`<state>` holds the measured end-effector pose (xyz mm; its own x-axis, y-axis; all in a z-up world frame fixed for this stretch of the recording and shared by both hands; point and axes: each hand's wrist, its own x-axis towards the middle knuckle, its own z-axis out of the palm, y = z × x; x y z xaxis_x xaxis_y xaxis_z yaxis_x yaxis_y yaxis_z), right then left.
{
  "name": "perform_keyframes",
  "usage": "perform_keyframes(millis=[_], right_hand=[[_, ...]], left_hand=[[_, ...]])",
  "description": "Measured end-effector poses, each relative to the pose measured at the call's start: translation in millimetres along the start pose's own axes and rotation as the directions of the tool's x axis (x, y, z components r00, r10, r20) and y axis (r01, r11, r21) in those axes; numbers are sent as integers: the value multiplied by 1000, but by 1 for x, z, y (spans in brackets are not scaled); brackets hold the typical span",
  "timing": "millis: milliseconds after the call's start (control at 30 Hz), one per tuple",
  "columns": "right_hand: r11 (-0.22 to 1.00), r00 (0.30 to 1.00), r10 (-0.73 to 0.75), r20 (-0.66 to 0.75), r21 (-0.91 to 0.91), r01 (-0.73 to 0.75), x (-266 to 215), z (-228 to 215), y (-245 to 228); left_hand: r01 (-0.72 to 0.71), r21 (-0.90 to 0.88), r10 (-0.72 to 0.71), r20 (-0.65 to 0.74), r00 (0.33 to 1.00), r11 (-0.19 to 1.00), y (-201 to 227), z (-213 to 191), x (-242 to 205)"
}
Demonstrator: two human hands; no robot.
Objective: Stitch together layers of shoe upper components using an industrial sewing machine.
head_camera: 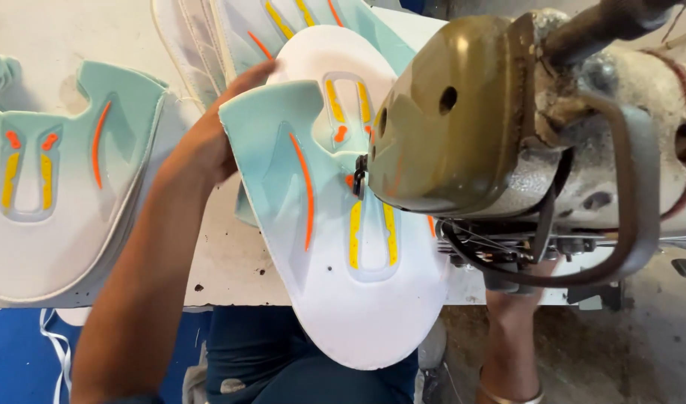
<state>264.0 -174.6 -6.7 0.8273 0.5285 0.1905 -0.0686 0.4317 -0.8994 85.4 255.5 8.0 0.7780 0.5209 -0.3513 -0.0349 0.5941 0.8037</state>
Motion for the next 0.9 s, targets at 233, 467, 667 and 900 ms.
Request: perform_keyframes(millis=[233, 467, 667, 900], right_hand=[[989, 897, -45, 439, -106, 101, 54, -57, 30], [760, 930, 109, 350, -632, 149, 45, -34, 32], [298, 976, 135, 171, -946, 125, 35, 3, 21], [745, 983, 172, -69, -644, -175, -10, 31, 42]], left_hand=[[-203, 474, 109, 219, 970, 857, 45, 45, 17], [-435, 486, 294, 342, 893, 758, 33, 33, 42], [-64, 964, 618, -114, 777, 259, -27, -23, 56], [-446, 181, 482, -321, 815, 876, -161, 40, -155]])
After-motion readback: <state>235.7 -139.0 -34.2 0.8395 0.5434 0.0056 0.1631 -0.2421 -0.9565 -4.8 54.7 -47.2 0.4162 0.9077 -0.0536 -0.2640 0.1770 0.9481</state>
